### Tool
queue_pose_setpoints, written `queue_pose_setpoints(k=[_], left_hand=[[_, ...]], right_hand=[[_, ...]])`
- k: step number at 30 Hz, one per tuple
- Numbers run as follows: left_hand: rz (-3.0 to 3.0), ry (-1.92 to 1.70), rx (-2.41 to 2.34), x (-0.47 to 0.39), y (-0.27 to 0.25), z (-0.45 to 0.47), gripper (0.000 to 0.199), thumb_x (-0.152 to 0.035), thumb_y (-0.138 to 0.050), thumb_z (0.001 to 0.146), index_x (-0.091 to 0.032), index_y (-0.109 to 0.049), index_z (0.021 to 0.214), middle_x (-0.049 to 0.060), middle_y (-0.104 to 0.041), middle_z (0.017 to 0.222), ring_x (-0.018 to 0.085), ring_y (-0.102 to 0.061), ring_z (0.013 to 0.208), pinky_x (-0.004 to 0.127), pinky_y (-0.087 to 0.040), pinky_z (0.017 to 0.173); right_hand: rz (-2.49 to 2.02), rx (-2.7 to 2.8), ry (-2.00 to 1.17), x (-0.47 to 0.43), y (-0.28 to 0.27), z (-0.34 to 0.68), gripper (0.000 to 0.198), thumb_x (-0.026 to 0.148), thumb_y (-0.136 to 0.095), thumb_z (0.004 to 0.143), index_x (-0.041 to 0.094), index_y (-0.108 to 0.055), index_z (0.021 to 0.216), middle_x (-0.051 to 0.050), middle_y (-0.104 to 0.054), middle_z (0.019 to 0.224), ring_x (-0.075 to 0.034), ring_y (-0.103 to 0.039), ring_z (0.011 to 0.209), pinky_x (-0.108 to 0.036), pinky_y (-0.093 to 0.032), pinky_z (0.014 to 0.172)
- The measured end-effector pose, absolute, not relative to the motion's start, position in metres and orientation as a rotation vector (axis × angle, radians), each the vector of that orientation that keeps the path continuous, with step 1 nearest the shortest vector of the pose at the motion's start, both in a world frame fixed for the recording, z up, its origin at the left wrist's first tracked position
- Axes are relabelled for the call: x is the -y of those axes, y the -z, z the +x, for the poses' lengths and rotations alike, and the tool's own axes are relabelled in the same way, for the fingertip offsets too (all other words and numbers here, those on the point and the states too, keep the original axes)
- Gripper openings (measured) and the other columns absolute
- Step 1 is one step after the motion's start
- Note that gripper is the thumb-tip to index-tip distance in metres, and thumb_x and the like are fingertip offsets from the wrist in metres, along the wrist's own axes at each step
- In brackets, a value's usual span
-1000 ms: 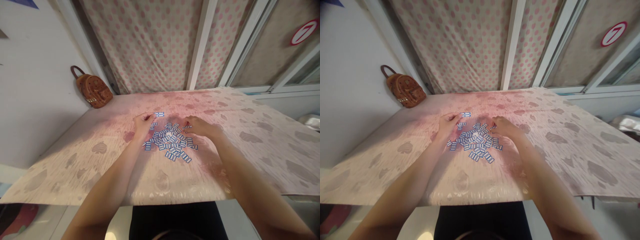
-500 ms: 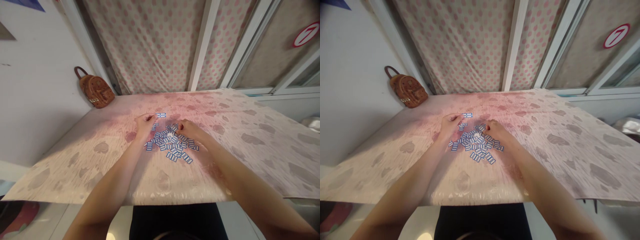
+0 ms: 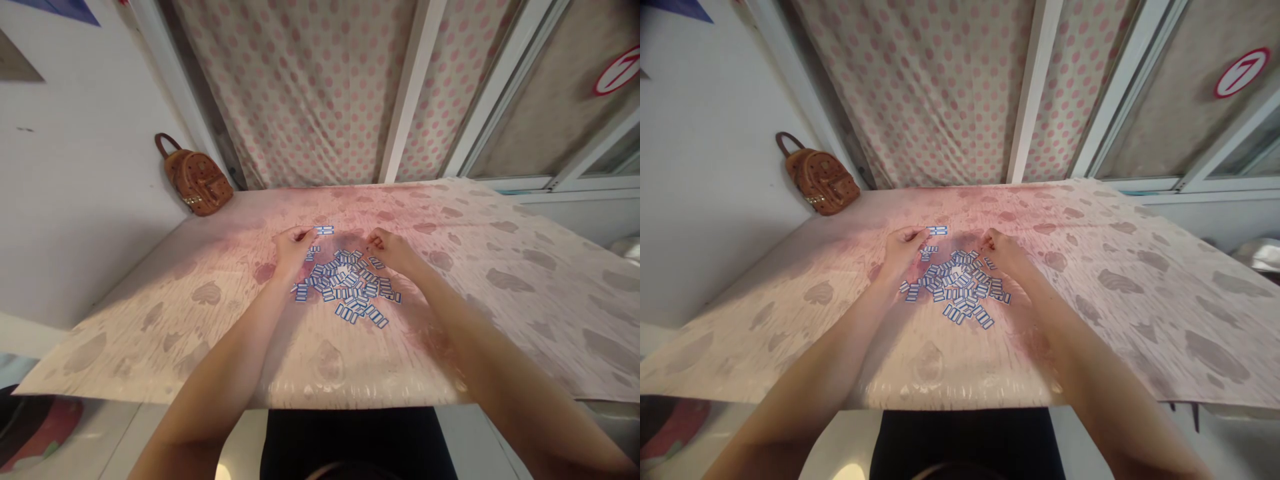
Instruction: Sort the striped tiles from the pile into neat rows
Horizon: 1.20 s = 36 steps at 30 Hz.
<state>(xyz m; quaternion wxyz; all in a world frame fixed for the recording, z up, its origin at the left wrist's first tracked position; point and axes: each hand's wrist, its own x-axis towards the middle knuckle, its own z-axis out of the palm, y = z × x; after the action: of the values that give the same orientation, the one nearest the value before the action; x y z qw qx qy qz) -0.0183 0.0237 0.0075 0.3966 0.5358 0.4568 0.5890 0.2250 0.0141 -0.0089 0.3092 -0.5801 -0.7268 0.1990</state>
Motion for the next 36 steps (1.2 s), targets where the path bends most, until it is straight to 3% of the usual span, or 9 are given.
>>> queue_pose_setpoints(k=[4, 8, 18, 22, 25, 30, 36], left_hand=[[1.36, -1.488, -1.159, -0.023, -0.007, -0.018, 0.014, -0.028, -0.071, 0.071, -0.014, -0.074, 0.074, 0.003, -0.071, 0.069, 0.013, -0.06, 0.062, 0.023, -0.045, 0.059], [1.369, -1.49, -1.157, -0.023, -0.007, -0.018, 0.013, -0.028, -0.071, 0.071, -0.015, -0.074, 0.073, 0.004, -0.072, 0.07, 0.014, -0.062, 0.064, 0.024, -0.046, 0.061], [1.365, -1.465, -1.157, -0.022, -0.007, -0.018, 0.013, -0.026, -0.07, 0.073, -0.014, -0.074, 0.074, 0.005, -0.072, 0.072, 0.014, -0.062, 0.064, 0.024, -0.047, 0.063], [1.377, -1.475, -1.157, -0.023, -0.007, -0.019, 0.013, -0.027, -0.07, 0.073, -0.014, -0.075, 0.075, 0.005, -0.072, 0.073, 0.014, -0.062, 0.064, 0.025, -0.047, 0.063], [1.382, -1.472, -1.166, -0.023, -0.008, -0.019, 0.013, -0.026, -0.071, 0.073, -0.014, -0.075, 0.075, 0.004, -0.072, 0.072, 0.014, -0.062, 0.064, 0.024, -0.046, 0.062], [1.353, -1.468, -1.183, -0.023, -0.01, -0.019, 0.012, -0.025, -0.071, 0.073, -0.014, -0.074, 0.074, 0.005, -0.072, 0.071, 0.014, -0.062, 0.063, 0.025, -0.046, 0.063], [1.378, -1.469, -1.193, -0.024, -0.008, -0.019, 0.015, -0.027, -0.07, 0.073, -0.013, -0.074, 0.077, 0.004, -0.072, 0.072, 0.013, -0.061, 0.063, 0.023, -0.046, 0.062]], right_hand=[[-1.394, 2.108, -0.606, -0.003, 0.002, 0.212, 0.011, 0.015, -0.061, 0.081, 0.018, -0.063, 0.091, -0.002, -0.066, 0.084, -0.015, -0.061, 0.076, -0.024, -0.045, 0.07], [-1.28, 2.327, -0.567, 0.01, -0.001, 0.193, 0.021, 0.021, -0.071, 0.077, 0.018, -0.066, 0.098, -0.005, -0.063, 0.098, -0.018, -0.059, 0.088, -0.028, -0.044, 0.078], [-1.334, 2.209, -0.718, 0.012, -0.001, 0.187, 0.003, 0.019, -0.06, 0.081, 0.018, -0.057, 0.08, 0.0, -0.061, 0.074, -0.014, -0.055, 0.067, -0.024, -0.038, 0.063], [-1.374, 2.043, -0.751, 0.001, 0.006, 0.195, 0.008, 0.018, -0.054, 0.081, 0.019, -0.057, 0.074, 0.002, -0.06, 0.067, -0.014, -0.056, 0.063, -0.023, -0.038, 0.06], [-1.49, 1.909, -0.662, -0.006, 0.009, 0.205, 0.011, 0.02, -0.055, 0.08, 0.019, -0.056, 0.07, 0.002, -0.061, 0.064, -0.014, -0.057, 0.061, -0.023, -0.038, 0.056], [-1.612, 1.682, -0.374, -0.002, -0.006, 0.223, 0.012, 0.019, -0.05, 0.086, 0.02, -0.059, 0.079, -0.002, -0.068, 0.068, -0.017, -0.062, 0.064, -0.024, -0.041, 0.058], [-1.861, 1.962, -0.01, 0.009, -0.026, 0.231, 0.01, 0.023, -0.06, 0.082, 0.019, -0.07, 0.082, -0.007, -0.07, 0.085, -0.022, -0.063, 0.077, -0.028, -0.044, 0.068]])
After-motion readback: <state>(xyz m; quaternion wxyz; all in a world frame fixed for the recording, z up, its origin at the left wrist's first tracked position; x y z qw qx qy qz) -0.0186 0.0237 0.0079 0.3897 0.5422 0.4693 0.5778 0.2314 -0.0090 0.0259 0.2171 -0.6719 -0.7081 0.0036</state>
